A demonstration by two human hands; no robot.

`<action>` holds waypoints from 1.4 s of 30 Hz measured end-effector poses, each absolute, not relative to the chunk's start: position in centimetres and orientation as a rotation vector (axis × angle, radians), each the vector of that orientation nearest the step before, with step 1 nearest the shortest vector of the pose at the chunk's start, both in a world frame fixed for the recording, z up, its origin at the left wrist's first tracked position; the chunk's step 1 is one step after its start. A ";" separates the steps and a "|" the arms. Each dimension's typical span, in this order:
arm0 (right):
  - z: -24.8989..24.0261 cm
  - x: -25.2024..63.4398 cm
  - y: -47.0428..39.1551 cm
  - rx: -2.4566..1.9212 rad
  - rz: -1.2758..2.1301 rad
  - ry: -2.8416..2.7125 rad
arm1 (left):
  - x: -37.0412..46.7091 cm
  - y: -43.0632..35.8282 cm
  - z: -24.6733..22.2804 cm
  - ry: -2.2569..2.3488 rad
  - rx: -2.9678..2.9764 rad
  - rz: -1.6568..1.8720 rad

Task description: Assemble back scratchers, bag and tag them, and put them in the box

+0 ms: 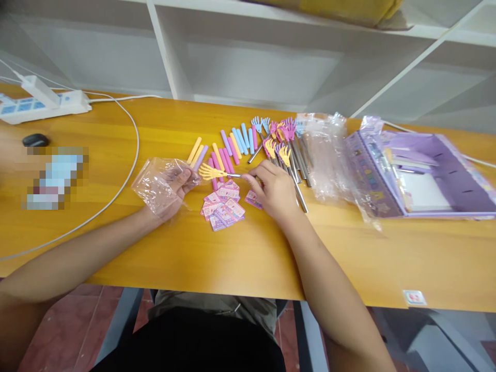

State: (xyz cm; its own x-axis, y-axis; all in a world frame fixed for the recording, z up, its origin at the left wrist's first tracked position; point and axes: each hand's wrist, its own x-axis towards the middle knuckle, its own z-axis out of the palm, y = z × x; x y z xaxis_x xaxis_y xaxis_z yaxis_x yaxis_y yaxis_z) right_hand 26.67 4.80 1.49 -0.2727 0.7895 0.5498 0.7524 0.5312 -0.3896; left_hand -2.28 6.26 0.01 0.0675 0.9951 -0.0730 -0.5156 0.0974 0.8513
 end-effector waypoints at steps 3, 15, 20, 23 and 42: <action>1.4 26.8 4.9 -1.217 0.119 -2.052 | -2.3 6.1 0.1 0.807 0.765 1.310; 1.4 26.4 4.7 -1.184 0.237 -2.035 | -2.3 5.7 0.2 0.833 0.703 1.300; 1.7 26.2 4.6 -1.182 0.268 -2.037 | -2.3 5.9 -0.2 0.869 0.669 1.323; 1.8 26.2 4.6 -1.178 0.275 -2.045 | -2.4 5.9 -0.2 0.852 0.662 1.347; 2.1 25.8 4.3 -1.181 0.333 -2.037 | -2.4 5.4 -0.2 0.769 0.849 1.308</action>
